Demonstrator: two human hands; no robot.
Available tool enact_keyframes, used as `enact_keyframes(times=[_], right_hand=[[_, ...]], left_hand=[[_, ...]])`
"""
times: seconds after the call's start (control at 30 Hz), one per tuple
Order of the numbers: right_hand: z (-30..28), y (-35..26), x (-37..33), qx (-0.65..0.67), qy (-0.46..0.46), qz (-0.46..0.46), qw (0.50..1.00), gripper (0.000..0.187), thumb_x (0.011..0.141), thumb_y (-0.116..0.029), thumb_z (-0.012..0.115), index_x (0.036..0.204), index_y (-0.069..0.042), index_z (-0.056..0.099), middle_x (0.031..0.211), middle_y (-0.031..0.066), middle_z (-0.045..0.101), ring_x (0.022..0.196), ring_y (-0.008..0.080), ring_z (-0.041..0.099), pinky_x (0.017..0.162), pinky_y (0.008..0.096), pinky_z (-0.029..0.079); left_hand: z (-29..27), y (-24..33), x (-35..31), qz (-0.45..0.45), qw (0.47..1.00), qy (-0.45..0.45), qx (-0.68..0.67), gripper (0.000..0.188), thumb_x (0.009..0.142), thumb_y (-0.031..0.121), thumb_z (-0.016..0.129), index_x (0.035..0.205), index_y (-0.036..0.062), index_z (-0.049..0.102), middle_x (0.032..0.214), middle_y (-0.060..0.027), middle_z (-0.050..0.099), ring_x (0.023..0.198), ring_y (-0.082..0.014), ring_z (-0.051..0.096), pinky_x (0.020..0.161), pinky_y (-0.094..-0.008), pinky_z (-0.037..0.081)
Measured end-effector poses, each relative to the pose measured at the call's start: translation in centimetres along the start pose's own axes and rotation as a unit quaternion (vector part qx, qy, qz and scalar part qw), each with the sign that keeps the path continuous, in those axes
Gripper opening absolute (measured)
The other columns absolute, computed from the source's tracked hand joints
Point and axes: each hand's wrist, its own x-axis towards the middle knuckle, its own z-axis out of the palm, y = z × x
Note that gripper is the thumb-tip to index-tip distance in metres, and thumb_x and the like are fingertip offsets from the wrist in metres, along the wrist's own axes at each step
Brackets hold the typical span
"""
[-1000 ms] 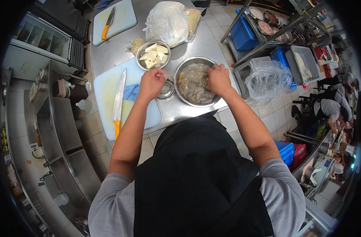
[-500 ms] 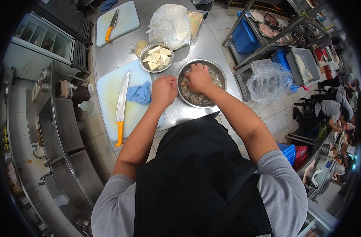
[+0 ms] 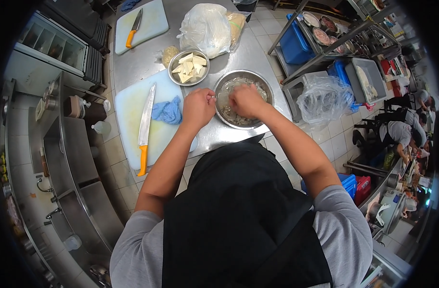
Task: Peeling and prepping raw shrimp in a commercial kitchen prep area.
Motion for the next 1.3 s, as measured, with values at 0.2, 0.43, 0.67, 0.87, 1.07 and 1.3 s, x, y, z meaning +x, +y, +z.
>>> enact_keyframes(times=[0.2, 0.43, 0.67, 0.87, 1.07, 1.3], right_hand=[[1.9, 0.3, -3.3, 0.003, 0.017, -0.08, 0.997, 0.034, 0.075, -0.014, 0.071, 0.106, -0.022, 0.08, 0.109, 0.0094, 0.062, 0.116, 0.0302, 0.054, 0.099, 0.0456, 0.037], [3.2, 0.1, -2.0, -0.06, 0.023, -0.072, 0.995, 0.026, 0.074, -0.015, 0.069, 0.097, -0.019, 0.081, 0.109, 0.0104, 0.063, 0.119, 0.0305, 0.053, 0.1, 0.0451, 0.038], [4.0, 4.9, 0.0, 0.26, 0.158, -0.018, 0.953, 0.017, 0.079, -0.024, 0.073, 0.087, -0.009, 0.073, 0.086, 0.0088, 0.068, 0.087, 0.0261, 0.065, 0.078, 0.0422, 0.049], [2.4, 6.4, 0.8, 0.506, 0.068, 0.024, 0.859, 0.018, 0.09, -0.019, 0.075, 0.085, -0.005, 0.066, 0.074, -0.0015, 0.06, 0.069, 0.0098, 0.051, 0.066, 0.0295, 0.044], [0.7, 5.2, 0.2, 0.492, 0.105, 0.018, 0.864, 0.014, 0.088, -0.014, 0.076, 0.092, -0.002, 0.07, 0.076, -0.001, 0.063, 0.07, 0.0092, 0.054, 0.067, 0.0291, 0.046], [2.5, 4.5, -0.2, 0.461, 0.119, 0.074, 0.876, 0.015, 0.086, -0.013, 0.077, 0.092, -0.002, 0.069, 0.074, -0.001, 0.063, 0.069, 0.0087, 0.054, 0.065, 0.0295, 0.046]], left_hand=[[0.8, 0.7, -0.1, 0.06, 0.996, -0.048, -0.038, 0.013, 0.078, 0.006, 0.071, 0.09, 0.0028, 0.073, 0.082, -0.0149, 0.069, 0.081, -0.0354, 0.067, 0.078, -0.0458, 0.054], [1.7, 0.9, -0.1, 0.085, 0.994, -0.073, -0.019, 0.013, 0.078, 0.007, 0.071, 0.09, 0.0031, 0.073, 0.082, -0.0147, 0.068, 0.081, -0.0349, 0.067, 0.076, -0.0458, 0.054], [1.5, 1.5, 0.7, 0.064, 0.992, -0.081, -0.075, 0.02, 0.081, 0.007, 0.075, 0.101, 0.0028, 0.074, 0.091, -0.0151, 0.069, 0.081, -0.0299, 0.067, 0.076, -0.0383, 0.054], [2.5, 2.4, 3.1, 0.045, 0.984, -0.088, -0.146, 0.028, 0.083, 0.008, 0.077, 0.111, 0.005, 0.073, 0.099, -0.0151, 0.069, 0.088, -0.0281, 0.067, 0.078, -0.0374, 0.054], [2.6, 2.2, 4.5, 0.167, 0.985, -0.049, 0.002, 0.022, 0.085, 0.009, 0.076, 0.106, 0.0036, 0.073, 0.091, -0.0122, 0.072, 0.085, -0.0246, 0.069, 0.077, -0.0349, 0.054], [4.1, 1.2, 4.6, -0.061, 0.976, -0.113, -0.178, 0.013, 0.087, 0.013, 0.074, 0.094, 0.0026, 0.072, 0.083, -0.0123, 0.073, 0.076, -0.0272, 0.069, 0.076, -0.0369, 0.054]])
